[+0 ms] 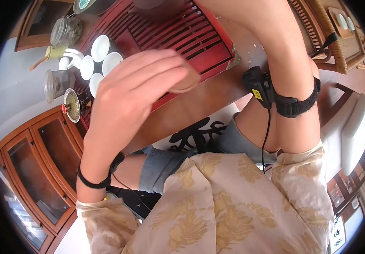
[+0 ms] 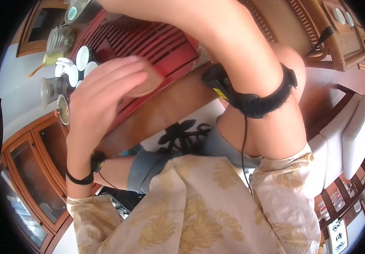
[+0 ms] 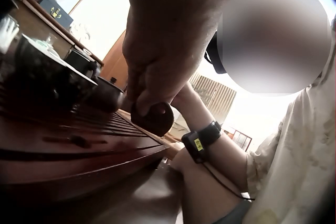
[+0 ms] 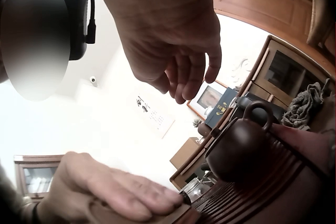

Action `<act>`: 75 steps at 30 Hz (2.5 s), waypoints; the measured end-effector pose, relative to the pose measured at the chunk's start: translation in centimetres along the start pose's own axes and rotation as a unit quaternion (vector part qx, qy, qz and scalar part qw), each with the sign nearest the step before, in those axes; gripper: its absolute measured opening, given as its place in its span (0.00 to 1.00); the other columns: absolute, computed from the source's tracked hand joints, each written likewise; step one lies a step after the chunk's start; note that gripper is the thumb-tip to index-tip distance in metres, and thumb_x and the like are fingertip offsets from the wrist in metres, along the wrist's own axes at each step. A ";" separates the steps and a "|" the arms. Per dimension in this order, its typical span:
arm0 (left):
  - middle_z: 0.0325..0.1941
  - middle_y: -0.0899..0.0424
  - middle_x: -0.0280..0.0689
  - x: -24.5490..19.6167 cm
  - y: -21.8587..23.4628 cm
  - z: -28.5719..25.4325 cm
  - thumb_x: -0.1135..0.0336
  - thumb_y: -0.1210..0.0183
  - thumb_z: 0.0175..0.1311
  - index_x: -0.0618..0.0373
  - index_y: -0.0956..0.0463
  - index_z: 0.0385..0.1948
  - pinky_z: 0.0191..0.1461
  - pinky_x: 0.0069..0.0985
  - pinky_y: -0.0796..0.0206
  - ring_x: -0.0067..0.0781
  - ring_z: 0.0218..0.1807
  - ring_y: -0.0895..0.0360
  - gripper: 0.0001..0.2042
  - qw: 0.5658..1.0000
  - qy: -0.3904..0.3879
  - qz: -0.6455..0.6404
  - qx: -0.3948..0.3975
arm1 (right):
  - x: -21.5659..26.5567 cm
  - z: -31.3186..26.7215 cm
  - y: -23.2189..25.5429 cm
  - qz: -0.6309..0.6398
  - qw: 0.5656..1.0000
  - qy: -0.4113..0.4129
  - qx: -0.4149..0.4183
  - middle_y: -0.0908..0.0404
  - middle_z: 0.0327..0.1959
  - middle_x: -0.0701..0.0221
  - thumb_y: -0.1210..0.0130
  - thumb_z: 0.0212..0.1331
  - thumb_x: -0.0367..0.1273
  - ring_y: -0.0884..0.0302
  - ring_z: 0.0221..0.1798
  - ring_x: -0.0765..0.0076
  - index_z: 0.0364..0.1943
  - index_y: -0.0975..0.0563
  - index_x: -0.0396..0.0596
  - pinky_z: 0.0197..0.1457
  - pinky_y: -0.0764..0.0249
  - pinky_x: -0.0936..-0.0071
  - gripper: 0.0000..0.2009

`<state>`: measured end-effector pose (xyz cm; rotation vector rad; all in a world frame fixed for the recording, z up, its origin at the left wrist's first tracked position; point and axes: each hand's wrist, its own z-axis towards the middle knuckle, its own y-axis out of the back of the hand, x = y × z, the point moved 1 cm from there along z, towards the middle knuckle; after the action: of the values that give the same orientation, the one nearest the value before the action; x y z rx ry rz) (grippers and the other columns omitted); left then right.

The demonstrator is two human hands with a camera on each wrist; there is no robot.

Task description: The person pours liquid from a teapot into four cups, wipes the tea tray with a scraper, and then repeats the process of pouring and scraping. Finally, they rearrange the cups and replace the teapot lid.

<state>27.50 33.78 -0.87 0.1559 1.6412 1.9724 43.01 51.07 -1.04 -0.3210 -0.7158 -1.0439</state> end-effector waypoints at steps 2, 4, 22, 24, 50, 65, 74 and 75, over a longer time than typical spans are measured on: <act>0.53 0.06 0.43 -0.2 -1.6 1.6 0.79 0.35 0.56 0.62 0.10 0.45 0.66 0.40 0.17 0.48 0.61 0.10 0.14 0.999 -0.019 -0.032 -0.020 | 1.2 -0.3 -0.6 -0.095 0.995 -0.016 0.005 0.12 0.25 0.57 0.35 0.71 0.32 0.16 0.27 0.69 0.38 0.12 0.29 0.35 0.20 0.70 0.13; 0.53 0.06 0.44 -0.5 -2.3 2.4 0.80 0.35 0.56 0.62 0.09 0.45 0.66 0.40 0.17 0.48 0.61 0.10 0.14 0.998 -0.032 -0.045 -0.028 | 2.6 0.2 -1.0 -0.126 0.987 -0.101 0.022 0.12 0.25 0.58 0.35 0.71 0.31 0.17 0.26 0.70 0.38 0.12 0.30 0.35 0.20 0.70 0.13; 0.55 0.07 0.44 -0.6 -1.7 0.9 0.79 0.33 0.54 0.63 0.11 0.46 0.68 0.42 0.17 0.49 0.62 0.10 0.16 0.999 -0.027 -0.040 -0.014 | 1.2 0.6 -0.7 -0.021 0.989 -0.142 0.032 0.15 0.23 0.61 0.34 0.71 0.32 0.18 0.27 0.75 0.39 0.13 0.29 0.34 0.21 0.73 0.14; 0.55 0.07 0.43 -0.6 -2.5 1.3 0.79 0.34 0.55 0.63 0.11 0.46 0.68 0.42 0.17 0.49 0.62 0.10 0.15 0.998 -0.030 -0.055 -0.023 | 1.2 0.5 -0.8 -0.016 0.987 -0.160 0.028 0.15 0.23 0.63 0.35 0.72 0.32 0.19 0.28 0.77 0.39 0.13 0.29 0.34 0.22 0.74 0.14; 0.54 0.07 0.45 -0.5 0.5 -6.8 0.79 0.34 0.58 0.63 0.11 0.44 0.69 0.45 0.17 0.50 0.63 0.10 0.13 0.996 0.071 -0.045 0.015 | 2.1 -0.3 -3.1 -0.193 0.980 -0.032 0.032 0.09 0.30 0.72 0.34 0.76 0.33 0.15 0.35 0.82 0.42 0.11 0.35 0.41 0.21 0.79 0.12; 0.57 0.08 0.43 -0.2 1.6 -9.0 0.76 0.34 0.58 0.63 0.12 0.48 0.70 0.47 0.17 0.48 0.64 0.11 0.15 0.997 0.067 -0.033 -0.005 | 1.7 0.1 -3.1 -0.085 0.986 -0.135 0.055 0.12 0.33 0.76 0.35 0.78 0.33 0.18 0.37 0.84 0.44 0.11 0.35 0.43 0.23 0.81 0.11; 0.56 0.07 0.43 -0.1 4.2 -16.5 0.81 0.33 0.55 0.64 0.11 0.48 0.70 0.46 0.18 0.49 0.64 0.11 0.16 0.985 0.172 0.004 0.034 | -0.2 -0.3 -3.2 -0.057 0.989 -0.134 0.040 0.11 0.34 0.75 0.34 0.78 0.32 0.18 0.37 0.84 0.44 0.12 0.35 0.42 0.24 0.82 0.10; 0.56 0.07 0.43 -0.3 4.3 -16.7 0.81 0.33 0.55 0.64 0.11 0.48 0.70 0.47 0.18 0.49 0.64 0.11 0.16 0.984 0.176 0.004 0.029 | 0.0 -0.3 -3.3 -0.051 0.988 -0.144 0.037 0.11 0.34 0.75 0.35 0.78 0.32 0.18 0.37 0.84 0.44 0.12 0.35 0.41 0.24 0.82 0.10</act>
<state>19.10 18.72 -0.80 -0.1758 1.9184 2.0454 40.23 49.25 -1.53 -0.3794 -1.0377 -1.0772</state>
